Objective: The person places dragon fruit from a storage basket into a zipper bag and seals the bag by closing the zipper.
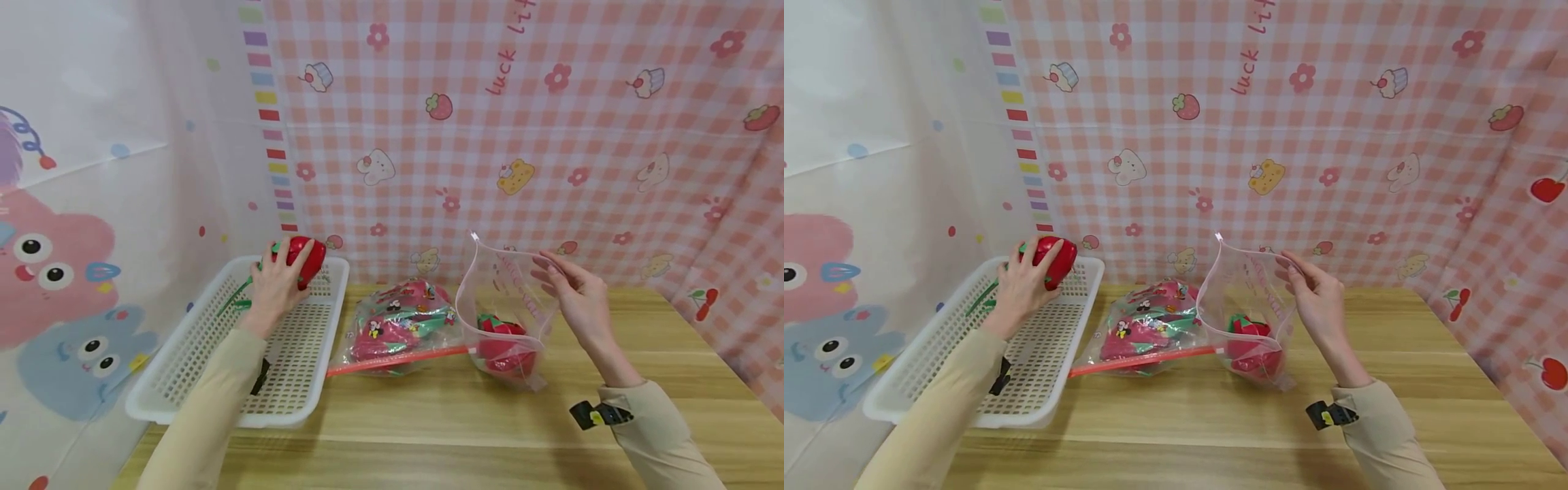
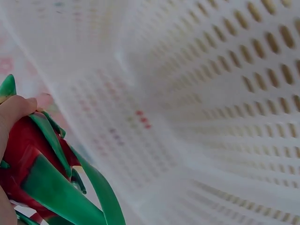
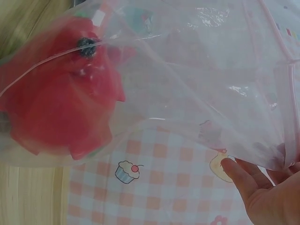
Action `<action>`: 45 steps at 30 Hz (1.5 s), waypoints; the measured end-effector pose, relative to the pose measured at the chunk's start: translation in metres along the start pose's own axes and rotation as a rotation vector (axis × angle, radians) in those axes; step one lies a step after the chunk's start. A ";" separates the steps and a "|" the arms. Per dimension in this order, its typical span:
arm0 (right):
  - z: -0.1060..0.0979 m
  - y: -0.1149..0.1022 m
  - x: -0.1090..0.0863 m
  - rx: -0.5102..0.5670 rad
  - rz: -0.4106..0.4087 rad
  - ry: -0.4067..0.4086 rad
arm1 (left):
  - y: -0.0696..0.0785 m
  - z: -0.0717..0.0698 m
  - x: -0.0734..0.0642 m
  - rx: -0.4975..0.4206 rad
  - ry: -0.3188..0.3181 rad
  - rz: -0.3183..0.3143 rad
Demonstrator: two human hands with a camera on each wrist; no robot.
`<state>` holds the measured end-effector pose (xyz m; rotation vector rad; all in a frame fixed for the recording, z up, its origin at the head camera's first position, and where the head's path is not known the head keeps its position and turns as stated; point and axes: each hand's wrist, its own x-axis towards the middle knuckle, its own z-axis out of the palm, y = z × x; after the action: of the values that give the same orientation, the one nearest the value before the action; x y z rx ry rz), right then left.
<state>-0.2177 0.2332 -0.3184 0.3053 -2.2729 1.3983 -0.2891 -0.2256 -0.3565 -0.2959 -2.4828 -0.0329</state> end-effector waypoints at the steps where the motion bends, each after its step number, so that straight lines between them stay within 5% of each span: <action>1: 0.000 0.000 0.000 -0.001 0.000 0.001 | 0.004 -0.003 0.001 -0.001 0.033 0.024; 11: 0.001 -0.003 0.001 -0.001 -0.011 0.002 | 0.052 -0.029 0.014 -0.076 0.275 0.216; 23: 0.002 -0.003 0.001 0.017 -0.022 0.003 | 0.113 -0.057 0.021 -0.228 0.369 0.366; 33: 0.002 -0.006 0.002 0.011 -0.022 -0.003 | 0.151 -0.073 0.018 -0.229 0.384 0.507; 39: 0.003 -0.007 0.002 0.013 -0.032 0.000 | 0.168 -0.077 0.016 -0.212 0.402 0.539; 45: 0.003 -0.008 0.001 0.007 -0.042 -0.002 | 0.185 -0.086 0.016 -0.215 0.313 0.524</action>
<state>-0.2166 0.2268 -0.3130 0.3551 -2.2506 1.3856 -0.2096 -0.0504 -0.2866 -0.9474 -2.0280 -0.1189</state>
